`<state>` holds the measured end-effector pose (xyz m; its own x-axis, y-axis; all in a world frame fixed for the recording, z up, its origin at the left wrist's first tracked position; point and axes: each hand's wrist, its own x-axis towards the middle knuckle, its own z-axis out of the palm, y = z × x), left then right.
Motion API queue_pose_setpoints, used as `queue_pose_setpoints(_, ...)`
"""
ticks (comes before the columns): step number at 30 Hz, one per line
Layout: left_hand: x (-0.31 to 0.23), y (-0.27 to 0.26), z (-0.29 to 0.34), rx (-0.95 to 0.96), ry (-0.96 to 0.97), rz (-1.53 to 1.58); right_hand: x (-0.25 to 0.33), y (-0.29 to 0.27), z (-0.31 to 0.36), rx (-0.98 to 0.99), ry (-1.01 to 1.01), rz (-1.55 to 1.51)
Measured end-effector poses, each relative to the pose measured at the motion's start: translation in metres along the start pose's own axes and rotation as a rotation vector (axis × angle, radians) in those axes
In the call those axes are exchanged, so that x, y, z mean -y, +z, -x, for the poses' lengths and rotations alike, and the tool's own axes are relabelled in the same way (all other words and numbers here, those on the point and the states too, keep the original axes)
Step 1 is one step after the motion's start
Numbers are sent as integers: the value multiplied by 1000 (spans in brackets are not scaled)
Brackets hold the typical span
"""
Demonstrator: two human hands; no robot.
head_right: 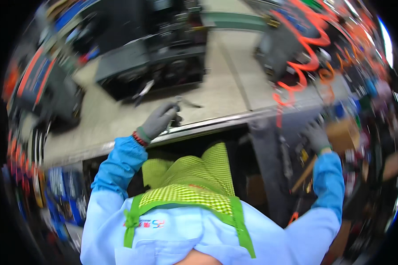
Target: The person assembles an electronic device on a factory workbench. They use a pneumatic screwdriver to secure internal components, a screwdriver to tighten screws, and pliers to adjust parts. The person also handles metal brackets and wires, eventually closing the device's casing.
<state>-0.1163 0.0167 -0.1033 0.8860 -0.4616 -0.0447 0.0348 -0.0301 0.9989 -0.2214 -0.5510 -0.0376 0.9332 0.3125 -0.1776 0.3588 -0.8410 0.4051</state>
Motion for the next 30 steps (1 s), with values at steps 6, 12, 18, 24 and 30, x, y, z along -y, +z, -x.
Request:
queue_pose_setpoints(6,31,-62,139,-464,-156,-589,-44,115,9,278,34,-83)
queue_pose_setpoints(12,53,-129,300,-1171,-236,-992,-23,111,24,149,33,-193)
queue_pose_setpoints(18,63,-175,391,-1274,-636,-1255,-64,122,-10,491,330,-391)
queue_pose_setpoints(24,18,-233,415,-1425,-773,-1395,-99,50,-40,-291,739,-549)
queue_pose_setpoints(30,25,-302,443,-1433,-1048,-1359,-8,-102,-95,-672,476,-599)
